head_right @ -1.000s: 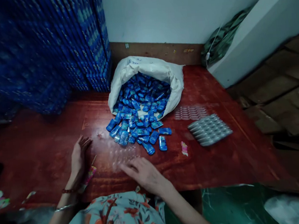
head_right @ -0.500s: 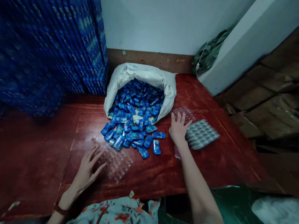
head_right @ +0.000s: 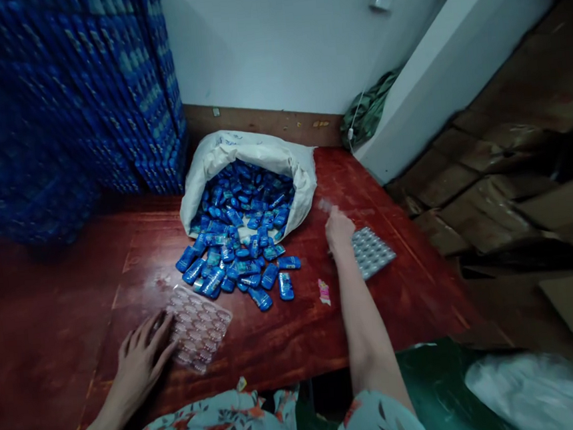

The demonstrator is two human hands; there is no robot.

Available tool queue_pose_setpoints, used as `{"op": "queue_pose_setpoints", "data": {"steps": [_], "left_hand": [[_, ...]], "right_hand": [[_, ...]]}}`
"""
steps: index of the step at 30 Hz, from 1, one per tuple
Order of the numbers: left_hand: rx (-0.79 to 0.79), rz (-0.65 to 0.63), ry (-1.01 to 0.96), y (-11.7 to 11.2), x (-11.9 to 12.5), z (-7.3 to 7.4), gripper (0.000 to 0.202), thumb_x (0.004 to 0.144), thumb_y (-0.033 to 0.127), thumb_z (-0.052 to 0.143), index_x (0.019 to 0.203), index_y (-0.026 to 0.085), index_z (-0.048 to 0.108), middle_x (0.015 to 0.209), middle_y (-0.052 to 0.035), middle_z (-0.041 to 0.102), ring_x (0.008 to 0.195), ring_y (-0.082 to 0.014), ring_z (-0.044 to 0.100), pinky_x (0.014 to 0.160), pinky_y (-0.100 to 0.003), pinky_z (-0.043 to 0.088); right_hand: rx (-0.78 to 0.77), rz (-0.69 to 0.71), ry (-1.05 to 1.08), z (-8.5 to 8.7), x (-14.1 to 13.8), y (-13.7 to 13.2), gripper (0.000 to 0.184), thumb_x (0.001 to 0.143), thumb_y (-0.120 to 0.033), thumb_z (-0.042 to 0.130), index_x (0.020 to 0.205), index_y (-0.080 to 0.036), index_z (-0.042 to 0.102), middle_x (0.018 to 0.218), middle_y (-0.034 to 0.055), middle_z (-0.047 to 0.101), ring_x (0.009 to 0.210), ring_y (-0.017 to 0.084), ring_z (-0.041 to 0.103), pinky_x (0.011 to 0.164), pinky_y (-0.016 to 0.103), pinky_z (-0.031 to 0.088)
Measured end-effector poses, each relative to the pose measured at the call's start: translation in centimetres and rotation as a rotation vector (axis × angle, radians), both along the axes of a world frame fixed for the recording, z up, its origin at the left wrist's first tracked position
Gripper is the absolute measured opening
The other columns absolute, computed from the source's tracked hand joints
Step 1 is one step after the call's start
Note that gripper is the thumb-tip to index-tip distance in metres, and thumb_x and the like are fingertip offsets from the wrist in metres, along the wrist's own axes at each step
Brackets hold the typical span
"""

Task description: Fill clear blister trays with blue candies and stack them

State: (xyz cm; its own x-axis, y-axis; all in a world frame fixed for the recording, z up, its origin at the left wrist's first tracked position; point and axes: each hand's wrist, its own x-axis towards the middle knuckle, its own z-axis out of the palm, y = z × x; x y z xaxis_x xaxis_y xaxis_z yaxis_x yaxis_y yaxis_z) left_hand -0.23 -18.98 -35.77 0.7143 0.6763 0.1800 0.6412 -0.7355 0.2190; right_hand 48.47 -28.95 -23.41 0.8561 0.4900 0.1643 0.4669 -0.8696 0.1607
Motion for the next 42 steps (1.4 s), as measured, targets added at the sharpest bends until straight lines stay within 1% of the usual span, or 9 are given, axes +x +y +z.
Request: {"op": "queue_pose_setpoints", "data": {"steps": [4,9,12,14,18,24,30,36,42], "left_hand": [[0.011,0.059,0.001,-0.4,-0.1,0.2,0.047,0.092,0.041,0.034,0.132,0.021,0.05,0.137,-0.0128,0.047,0.119,-0.0287,0.045,0.099,-0.047,0.033],[0.009,0.091,-0.049,-0.7,0.7,-0.1,0.048,0.093,0.038,0.031,0.131,0.019,0.052,0.138,-0.0134,0.045,0.122,-0.0301,0.041,0.103,-0.049,0.027],[-0.003,0.065,-0.06,-0.6,0.7,-0.3,0.048,0.092,0.038,0.03,0.131,0.019,0.052,0.138,-0.0135,0.045,0.123,-0.0301,0.04,0.104,-0.049,0.026],[0.003,0.056,-0.067,-0.5,0.6,-0.4,0.048,0.093,0.037,0.03,0.131,0.019,0.052,0.138,-0.014,0.045,0.123,-0.0296,0.041,0.104,-0.048,0.026],[-0.004,0.057,-0.068,-0.5,0.5,-0.4,0.047,0.093,0.037,0.031,0.134,0.021,0.048,0.139,-0.0122,0.044,0.125,-0.0284,0.04,0.104,-0.047,0.027],[-0.014,0.083,-0.071,-0.6,0.6,-0.4,0.047,0.093,0.037,0.031,0.133,0.021,0.049,0.14,-0.0128,0.043,0.125,-0.0291,0.039,0.105,-0.047,0.026],[-0.053,0.081,-0.076,-0.7,0.6,0.0,0.047,0.093,0.037,0.031,0.132,0.02,0.05,0.141,-0.0125,0.042,0.127,-0.0292,0.036,0.105,-0.048,0.026],[-0.076,0.094,-0.085,-0.7,0.8,0.4,0.047,0.093,0.037,0.031,0.134,0.023,0.048,0.14,-0.0123,0.043,0.126,-0.0294,0.038,0.105,-0.049,0.027],[-0.084,0.148,-0.051,-1.1,1.1,1.0,0.046,0.092,0.037,0.035,0.134,0.025,0.048,0.139,-0.01,0.045,0.124,-0.0278,0.039,0.104,-0.047,0.026]], "right_hand": [[0.089,-0.095,-0.231,2.1,-1.3,-6.3,0.03,0.091,-0.022,0.033,0.111,-0.011,0.053,0.094,0.0169,0.063,0.084,0.024,0.061,0.061,0.029,0.041],[-0.07,-0.04,-0.085,-0.9,-5.2,-11.4,0.024,0.088,-0.018,0.039,0.106,-0.014,0.055,0.097,0.0147,0.063,0.086,0.022,0.061,0.06,0.027,0.042],[-0.063,0.074,-0.034,-2.9,-6.4,-11.6,0.029,0.086,-0.015,0.04,0.111,-0.014,0.054,0.11,0.0152,0.06,0.098,0.021,0.058,0.068,0.027,0.045],[-0.042,0.045,-0.044,-3.4,-6.5,-11.1,0.03,0.086,-0.015,0.039,0.112,-0.013,0.053,0.109,0.0154,0.06,0.099,0.022,0.057,0.069,0.028,0.045],[-0.065,-0.101,-0.052,-3.0,-5.5,-10.5,0.027,0.088,-0.018,0.036,0.107,-0.012,0.055,0.094,0.0148,0.062,0.094,0.025,0.057,0.064,0.029,0.042],[-0.138,0.109,-0.095,-2.8,-4.5,-9.7,0.024,0.087,-0.015,0.037,0.1,-0.01,0.056,0.096,0.0145,0.062,0.095,0.025,0.054,0.072,0.03,0.039],[-0.09,0.046,-0.141,-3.2,-5.3,-9.1,0.025,0.086,-0.019,0.039,0.098,-0.01,0.059,0.097,0.0168,0.062,0.093,0.027,0.053,0.069,0.032,0.038],[-0.061,0.094,-0.101,-3.6,-4.3,-10.1,0.03,0.087,-0.02,0.034,0.099,-0.008,0.06,0.098,0.0178,0.062,0.09,0.027,0.053,0.073,0.036,0.04],[0.18,0.088,-0.141,-3.7,-5.3,-10.2,0.042,0.088,-0.032,0.037,0.119,-0.009,0.052,0.116,0.0205,0.057,0.105,0.031,0.049,0.079,0.042,0.04]]}}
